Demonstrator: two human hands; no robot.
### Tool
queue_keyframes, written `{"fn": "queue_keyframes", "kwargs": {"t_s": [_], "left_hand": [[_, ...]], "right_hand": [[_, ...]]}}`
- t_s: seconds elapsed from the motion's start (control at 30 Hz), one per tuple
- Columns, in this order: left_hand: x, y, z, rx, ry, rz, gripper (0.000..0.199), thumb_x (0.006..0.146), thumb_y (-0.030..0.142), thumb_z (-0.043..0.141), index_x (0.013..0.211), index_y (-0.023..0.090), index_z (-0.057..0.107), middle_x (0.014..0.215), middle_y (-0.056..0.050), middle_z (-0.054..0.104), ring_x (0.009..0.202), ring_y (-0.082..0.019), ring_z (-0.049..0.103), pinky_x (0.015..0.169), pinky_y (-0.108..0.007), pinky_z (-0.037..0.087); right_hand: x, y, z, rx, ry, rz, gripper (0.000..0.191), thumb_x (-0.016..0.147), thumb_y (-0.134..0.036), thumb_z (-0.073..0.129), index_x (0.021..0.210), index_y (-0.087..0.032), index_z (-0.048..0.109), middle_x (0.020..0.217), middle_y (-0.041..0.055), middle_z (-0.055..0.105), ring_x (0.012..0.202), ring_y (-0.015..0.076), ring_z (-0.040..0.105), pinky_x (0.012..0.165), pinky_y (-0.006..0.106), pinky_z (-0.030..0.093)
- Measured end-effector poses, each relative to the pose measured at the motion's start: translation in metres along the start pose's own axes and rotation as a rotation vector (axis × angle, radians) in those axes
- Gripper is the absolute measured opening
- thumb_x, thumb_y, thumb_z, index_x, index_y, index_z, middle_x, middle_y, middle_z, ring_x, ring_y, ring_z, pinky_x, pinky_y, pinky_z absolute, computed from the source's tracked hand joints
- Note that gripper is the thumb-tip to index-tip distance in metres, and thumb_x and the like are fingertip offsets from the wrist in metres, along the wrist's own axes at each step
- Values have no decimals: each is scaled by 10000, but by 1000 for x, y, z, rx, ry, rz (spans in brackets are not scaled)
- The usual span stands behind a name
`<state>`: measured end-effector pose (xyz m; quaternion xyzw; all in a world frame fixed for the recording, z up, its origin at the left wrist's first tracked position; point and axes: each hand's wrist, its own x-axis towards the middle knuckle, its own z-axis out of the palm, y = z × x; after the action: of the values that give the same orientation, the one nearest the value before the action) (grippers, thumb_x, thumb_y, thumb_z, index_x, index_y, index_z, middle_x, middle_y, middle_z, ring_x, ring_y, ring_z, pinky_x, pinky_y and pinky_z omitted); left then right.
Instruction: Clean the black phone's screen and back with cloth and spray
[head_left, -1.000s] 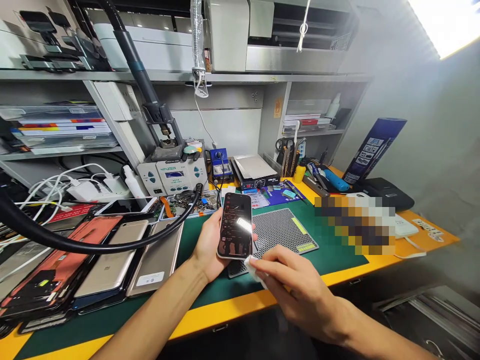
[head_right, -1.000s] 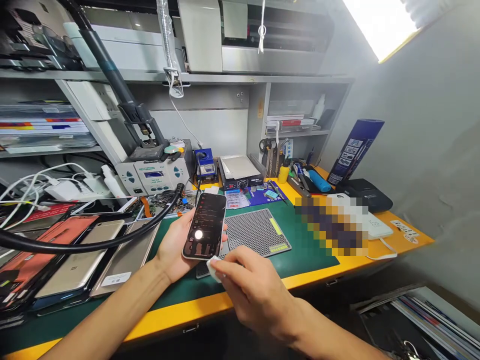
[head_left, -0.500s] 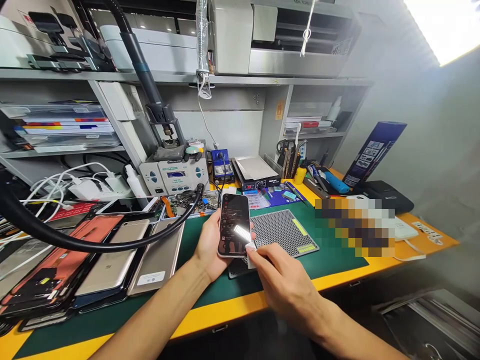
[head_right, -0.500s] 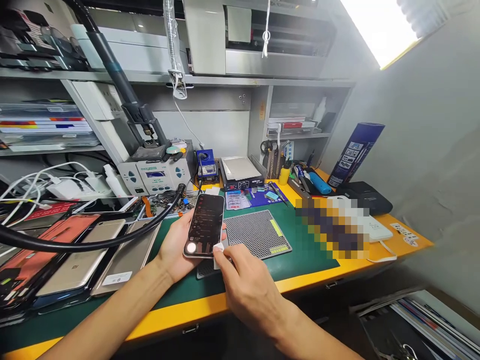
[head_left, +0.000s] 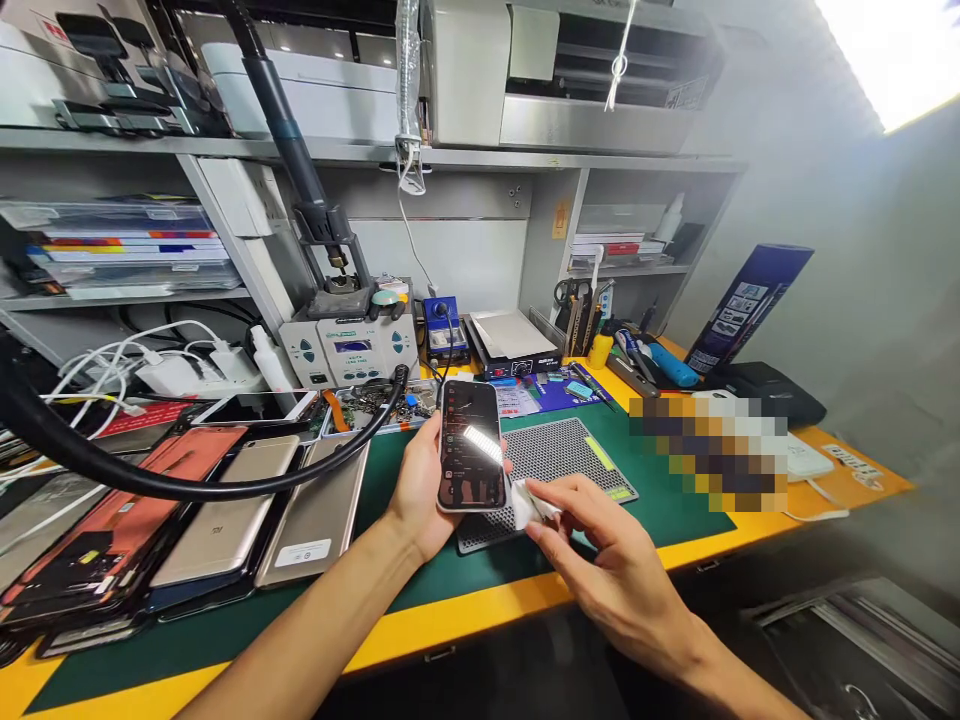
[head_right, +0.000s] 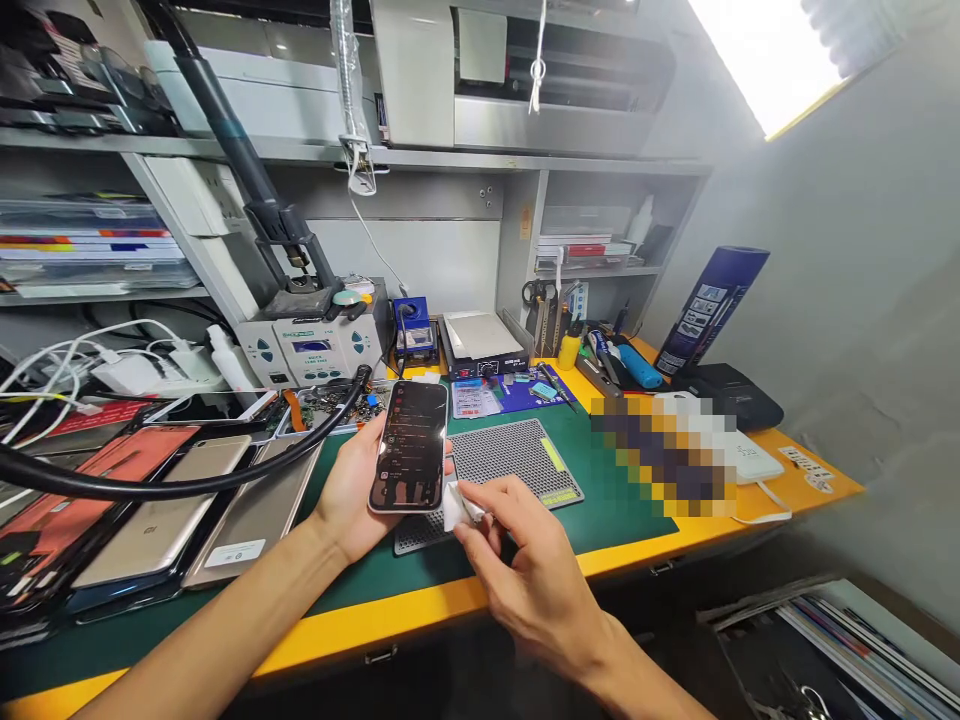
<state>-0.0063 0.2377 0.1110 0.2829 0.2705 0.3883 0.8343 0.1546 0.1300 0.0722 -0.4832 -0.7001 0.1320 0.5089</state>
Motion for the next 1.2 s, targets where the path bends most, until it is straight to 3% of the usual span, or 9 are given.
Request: {"fn": "queue_keyframes", "kwargs": {"t_s": [0.1, 0.2, 0.27, 0.47, 0.63, 0.77, 0.9, 1.03, 1.2], "left_hand": [[0, 0, -1, -15, -12, 8, 435, 977, 423, 365, 1010, 108, 664, 831, -143, 740, 653, -260, 728, 578, -379, 592], [1, 0, -2, -29, 8, 6, 437, 976, 422, 371, 992, 106, 671, 801, -135, 738, 643, -241, 721, 604, -372, 596], [1, 1, -2, -43, 15, 7, 436, 976, 421, 374, 987, 106, 676, 790, -128, 734, 658, -236, 719, 637, -377, 600], [1, 0, -1, -95, 28, 48, 426, 990, 399, 346, 987, 124, 671, 769, -101, 720, 659, -217, 711, 622, -346, 586], [1, -2, -2, -94, 29, 93, 404, 991, 398, 362, 990, 129, 662, 761, -85, 712, 661, -200, 705, 619, -316, 577], [1, -2, -3, -115, 3, 89, 393, 993, 382, 355, 981, 133, 659, 759, -81, 711, 667, -195, 700, 629, -312, 575], [1, -1, -2, -131, -17, 39, 394, 992, 372, 362, 927, 130, 666, 771, -84, 713, 686, -194, 699, 652, -313, 577], [1, -1, 1, -133, -52, 89, 377, 986, 331, 377, 837, 132, 660, 788, -82, 717, 690, -182, 695, 669, -302, 575], [2, 1, -1, -114, -27, 10, 384, 983, 366, 389, 907, 120, 673, 815, -94, 721, 714, -195, 697, 668, -312, 576]], "right_hand": [[5, -7, 9, 93, 32, 114, 138, 939, -248, 625, 1037, -243, 723, 828, 38, 647, 670, 157, 581, 585, 276, 490], [12, -8, 17, 82, 45, 154, 148, 956, -295, 608, 958, -234, 742, 794, 40, 649, 666, 164, 585, 570, 276, 477], [14, -4, 20, 2, 46, 91, 170, 970, -268, 580, 991, -226, 744, 791, 43, 625, 662, 160, 572, 565, 273, 469], [3, 4, 33, -432, 58, -288, 315, 950, -63, 525, 1227, -169, 632, 890, 95, 592, 771, 190, 527, 641, 305, 481], [9, -6, 46, -571, -24, -343, 360, 929, -15, 473, 1258, -112, 582, 900, 111, 603, 752, 208, 496, 634, 336, 486], [21, -9, 38, -587, -85, -316, 354, 908, -2, 487, 1222, -119, 601, 940, 113, 601, 794, 220, 487, 659, 340, 473], [31, -5, 23, -577, -210, -412, 373, 902, -1, 486, 1240, -123, 584, 922, 98, 597, 782, 209, 458, 642, 323, 443], [42, -2, 14, -599, -240, -391, 326, 923, -21, 465, 1185, -158, 603, 952, 87, 590, 827, 205, 460, 649, 309, 430], [40, -1, 12, -526, -290, -491, 309, 934, -49, 499, 1209, -147, 599, 904, 67, 588, 812, 196, 445, 642, 300, 409]]}}
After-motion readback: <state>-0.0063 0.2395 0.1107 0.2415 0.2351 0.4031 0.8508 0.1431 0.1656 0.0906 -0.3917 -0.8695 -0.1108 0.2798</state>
